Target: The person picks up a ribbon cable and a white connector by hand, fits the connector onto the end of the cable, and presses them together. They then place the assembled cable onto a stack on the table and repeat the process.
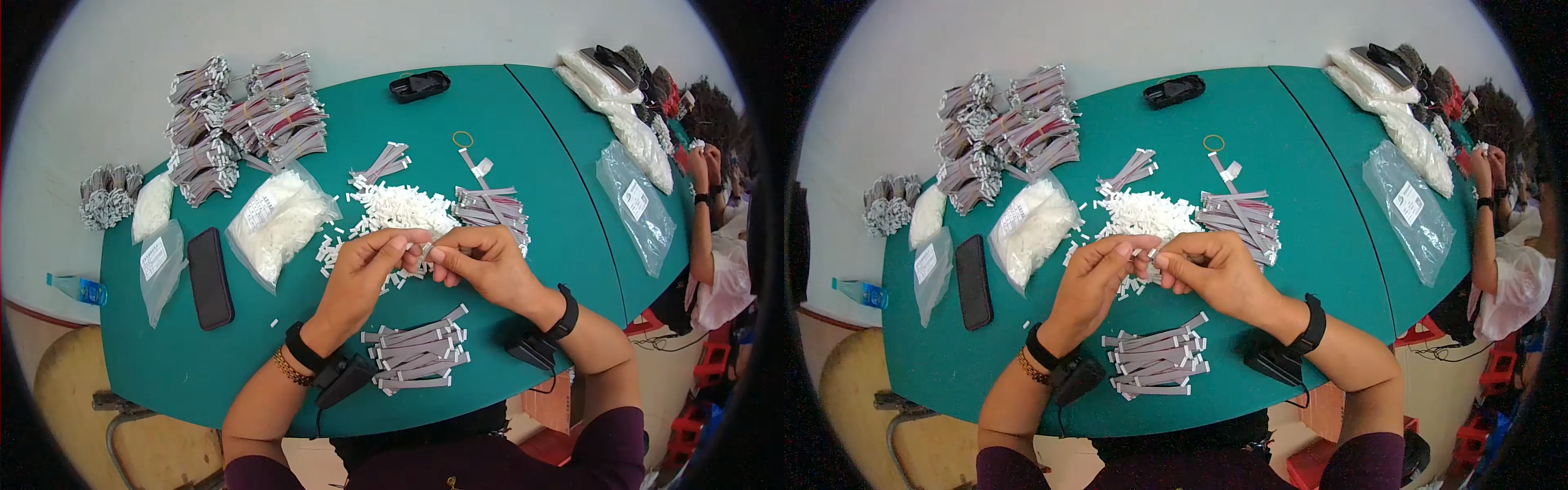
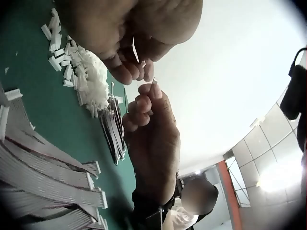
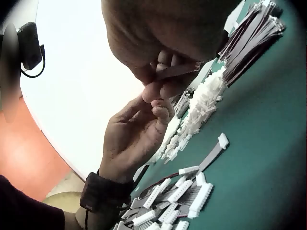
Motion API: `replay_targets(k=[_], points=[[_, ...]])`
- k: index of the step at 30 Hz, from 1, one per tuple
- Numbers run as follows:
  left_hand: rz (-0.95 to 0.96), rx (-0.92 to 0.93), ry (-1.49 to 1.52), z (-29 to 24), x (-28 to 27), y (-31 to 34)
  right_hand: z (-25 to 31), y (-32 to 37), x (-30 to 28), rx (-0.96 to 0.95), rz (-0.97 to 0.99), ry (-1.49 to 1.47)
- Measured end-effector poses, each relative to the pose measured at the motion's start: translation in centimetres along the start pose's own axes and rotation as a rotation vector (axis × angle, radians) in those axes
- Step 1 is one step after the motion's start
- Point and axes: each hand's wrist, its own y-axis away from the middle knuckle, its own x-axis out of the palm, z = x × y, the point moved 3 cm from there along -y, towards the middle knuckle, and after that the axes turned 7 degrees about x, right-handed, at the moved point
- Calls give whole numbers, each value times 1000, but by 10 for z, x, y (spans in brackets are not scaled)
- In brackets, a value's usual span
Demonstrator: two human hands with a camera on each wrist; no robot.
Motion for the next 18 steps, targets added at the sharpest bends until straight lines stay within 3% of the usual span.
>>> replay_targets(k=[6,18], points=[[79,14,-53,-4,-4,-2,2,-1,-4,23,17,-7],[1,-37,-14,-3,-5,-1,5,1,-3,54,47,-5]])
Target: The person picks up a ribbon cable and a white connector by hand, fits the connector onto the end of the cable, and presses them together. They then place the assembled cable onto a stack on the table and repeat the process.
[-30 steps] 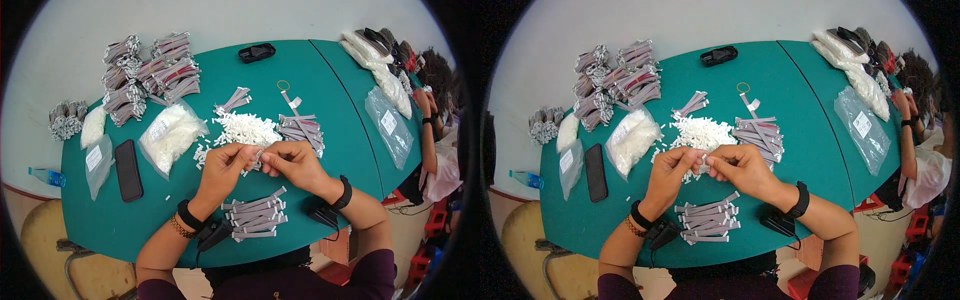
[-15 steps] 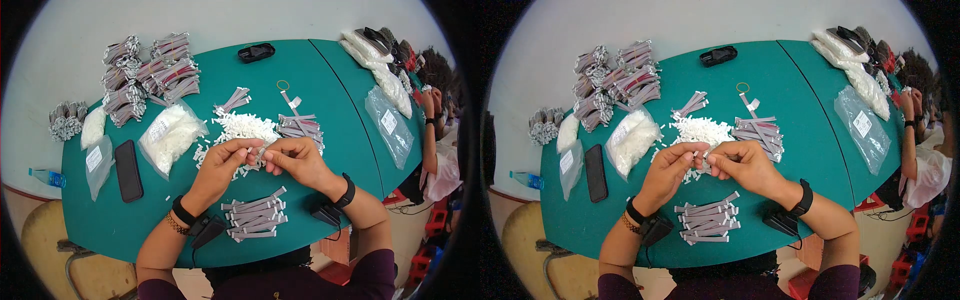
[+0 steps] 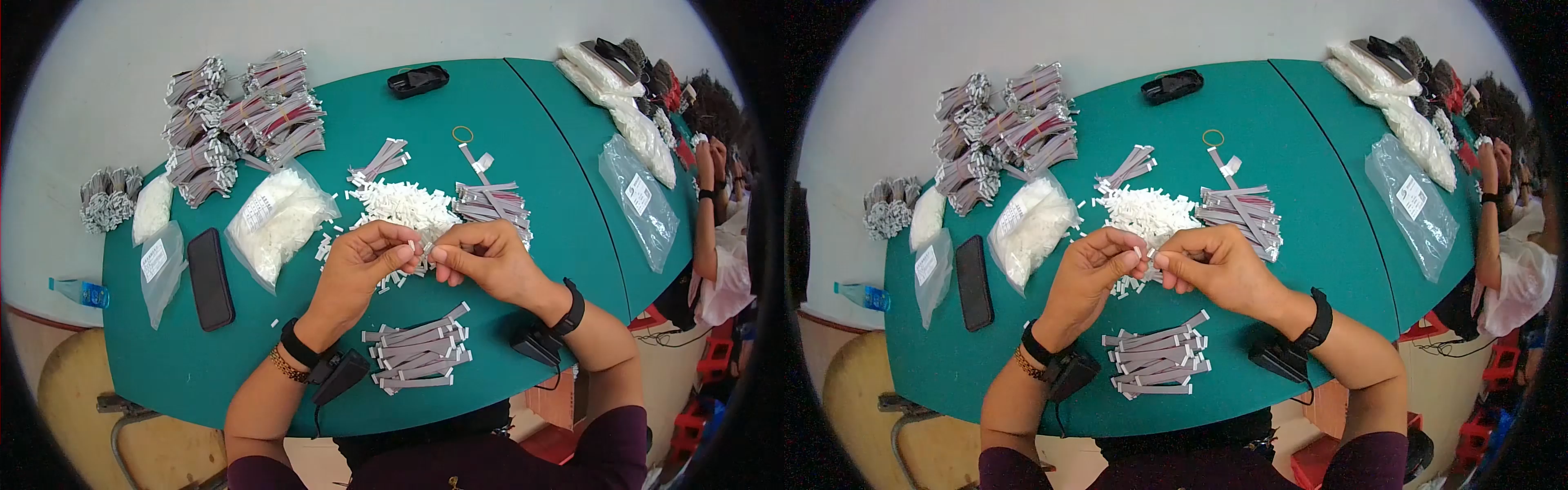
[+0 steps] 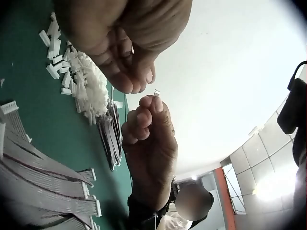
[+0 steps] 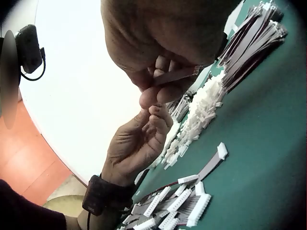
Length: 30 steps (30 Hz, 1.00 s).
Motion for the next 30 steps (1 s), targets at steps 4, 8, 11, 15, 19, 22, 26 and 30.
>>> replay_targets(k=[4,8,11,15,19,22,26,30], points=[[-12,-22,20,1,-2,0,0,0,0,-13,14,-1],[-8,-38,26,2,-4,1,0,0,1,-11,22,-13],[-22,-7,21,6,-5,1,0,0,1,-9,21,-19],[-43,11,57,2,-6,0,-1,0,1,-4,10,-8],[-32,-21,62,-1,-3,1,0,0,1,-8,11,2],[-60,-23,85,0,-1,1,0,0,1,-8,9,-4],[-31,-26,112,3,-3,0,-1,0,1,-9,11,-9],[-29,-37,97,-1,0,1,-3,-1,2,-7,20,-16]])
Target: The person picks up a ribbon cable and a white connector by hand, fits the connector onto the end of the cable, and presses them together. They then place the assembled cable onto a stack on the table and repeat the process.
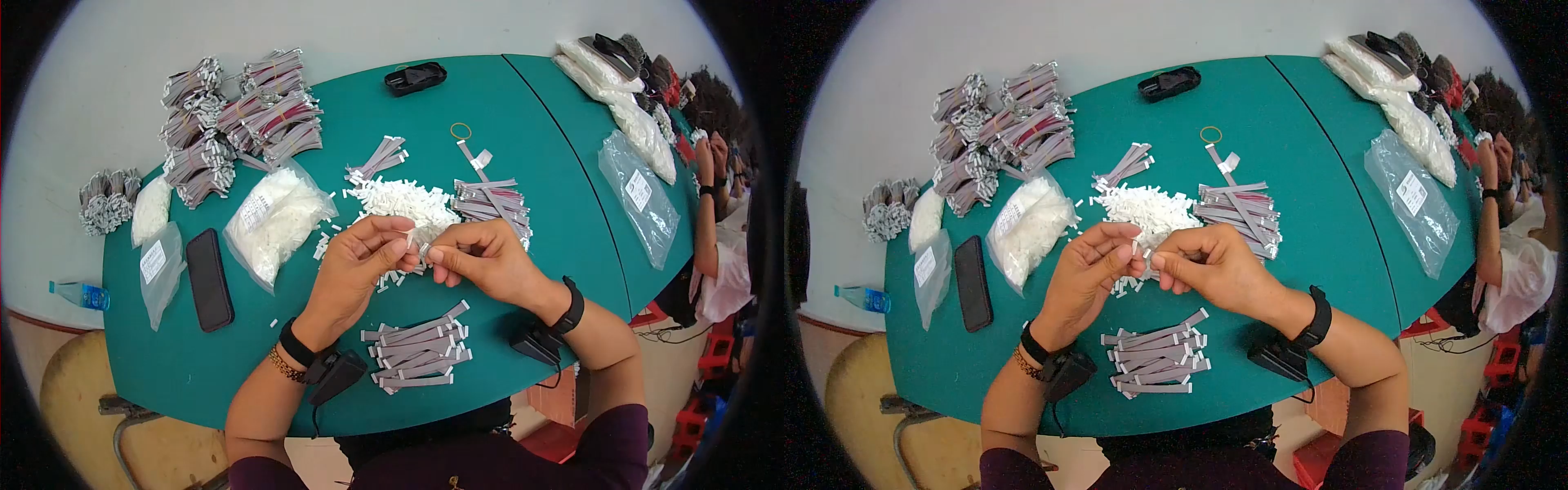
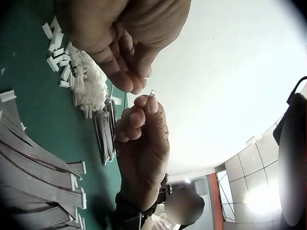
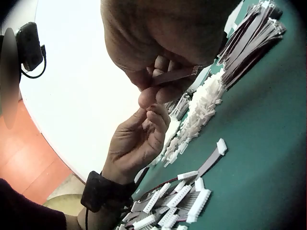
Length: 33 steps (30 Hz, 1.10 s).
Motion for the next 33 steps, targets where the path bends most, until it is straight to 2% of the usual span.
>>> replay_targets(k=[18,33], points=[[24,-101,73,4,-3,1,-2,1,2,-4,24,19],[51,-104,54,5,-1,3,-1,2,4,-19,34,49]])
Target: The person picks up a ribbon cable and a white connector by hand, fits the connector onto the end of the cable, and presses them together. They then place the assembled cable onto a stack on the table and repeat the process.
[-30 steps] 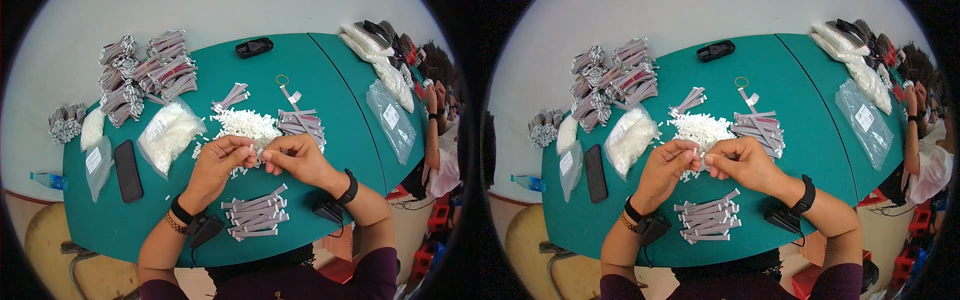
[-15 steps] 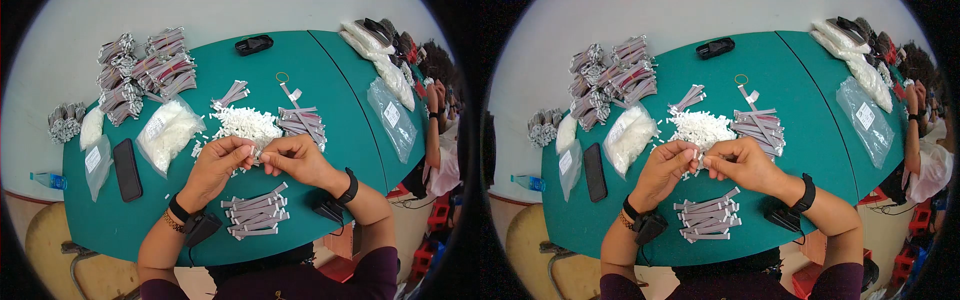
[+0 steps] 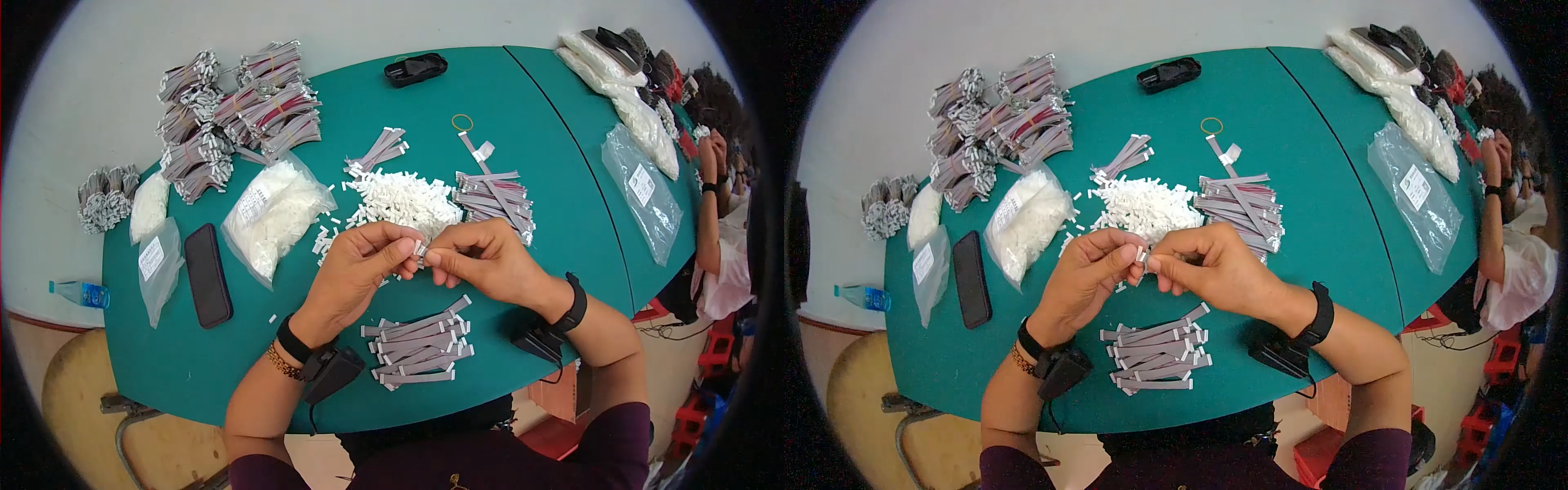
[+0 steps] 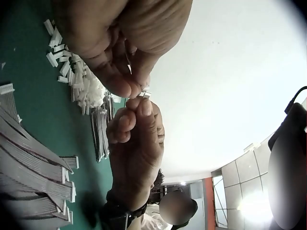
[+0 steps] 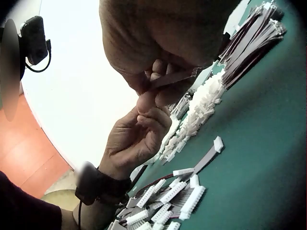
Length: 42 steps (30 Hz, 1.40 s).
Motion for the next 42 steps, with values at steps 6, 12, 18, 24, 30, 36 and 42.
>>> replay_targets(k=[6,12,18,24,30,36,42], points=[[1,-1,5,0,1,0,0,0,0,0,3,6],[1,-3,2,0,1,0,0,0,0,-1,2,-2],[-6,-4,-11,-1,1,1,-1,-1,-1,11,-9,0],[-4,9,-18,-2,2,1,0,0,0,4,-16,14],[1,17,-53,-2,3,1,0,0,0,5,-16,29],[-2,44,-81,-2,3,0,-2,0,-1,33,-10,23],[-2,35,-49,-2,4,1,-3,0,-1,46,-9,-26]])
